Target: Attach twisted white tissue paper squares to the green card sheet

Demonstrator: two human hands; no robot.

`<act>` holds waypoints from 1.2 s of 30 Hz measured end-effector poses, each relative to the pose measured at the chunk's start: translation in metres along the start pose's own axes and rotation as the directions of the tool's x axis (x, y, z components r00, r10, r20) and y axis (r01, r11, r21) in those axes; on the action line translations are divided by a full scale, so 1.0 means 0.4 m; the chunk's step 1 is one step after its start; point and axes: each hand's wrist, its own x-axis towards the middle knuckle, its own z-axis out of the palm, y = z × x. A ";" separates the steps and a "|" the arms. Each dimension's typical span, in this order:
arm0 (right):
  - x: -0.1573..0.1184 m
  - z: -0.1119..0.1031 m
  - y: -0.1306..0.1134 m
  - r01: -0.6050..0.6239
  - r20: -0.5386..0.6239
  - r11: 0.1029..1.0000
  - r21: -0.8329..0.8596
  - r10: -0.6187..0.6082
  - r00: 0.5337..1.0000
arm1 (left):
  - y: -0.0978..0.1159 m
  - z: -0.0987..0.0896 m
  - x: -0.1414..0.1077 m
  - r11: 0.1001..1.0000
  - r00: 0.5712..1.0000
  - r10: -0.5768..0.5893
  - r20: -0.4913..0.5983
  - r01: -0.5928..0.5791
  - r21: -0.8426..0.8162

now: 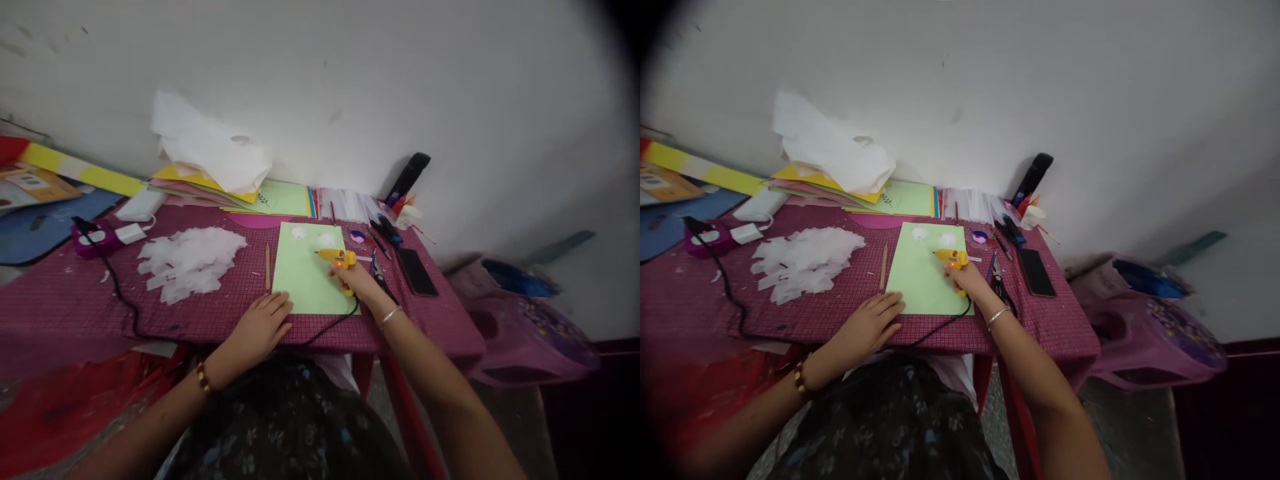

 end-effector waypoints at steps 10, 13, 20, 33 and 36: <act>0.019 0.025 0.008 -0.098 0.064 0.987 0.130 0.090 0.994 | -0.005 0.015 -0.010 1.000 0.999 0.009 -0.046 -0.009 -0.006; 0.024 0.020 -0.004 -0.129 0.076 0.983 0.131 0.120 0.990 | -0.004 0.014 -0.010 1.000 0.999 0.001 -0.041 -0.001 0.002; -0.020 0.019 -0.023 -0.013 -0.023 0.899 -0.438 0.003 1.000 | -0.004 0.014 -0.010 1.000 0.998 0.006 -0.057 -0.007 -0.013; -0.108 0.106 -0.100 0.061 0.241 0.876 0.478 -0.198 0.950 | 0.064 -0.063 -0.003 0.793 0.963 -0.254 -0.087 0.156 -0.588; -0.122 0.203 -0.103 0.042 0.285 0.835 0.549 -0.234 0.929 | 0.084 -0.079 0.019 0.584 0.932 -0.355 -0.074 0.159 -0.796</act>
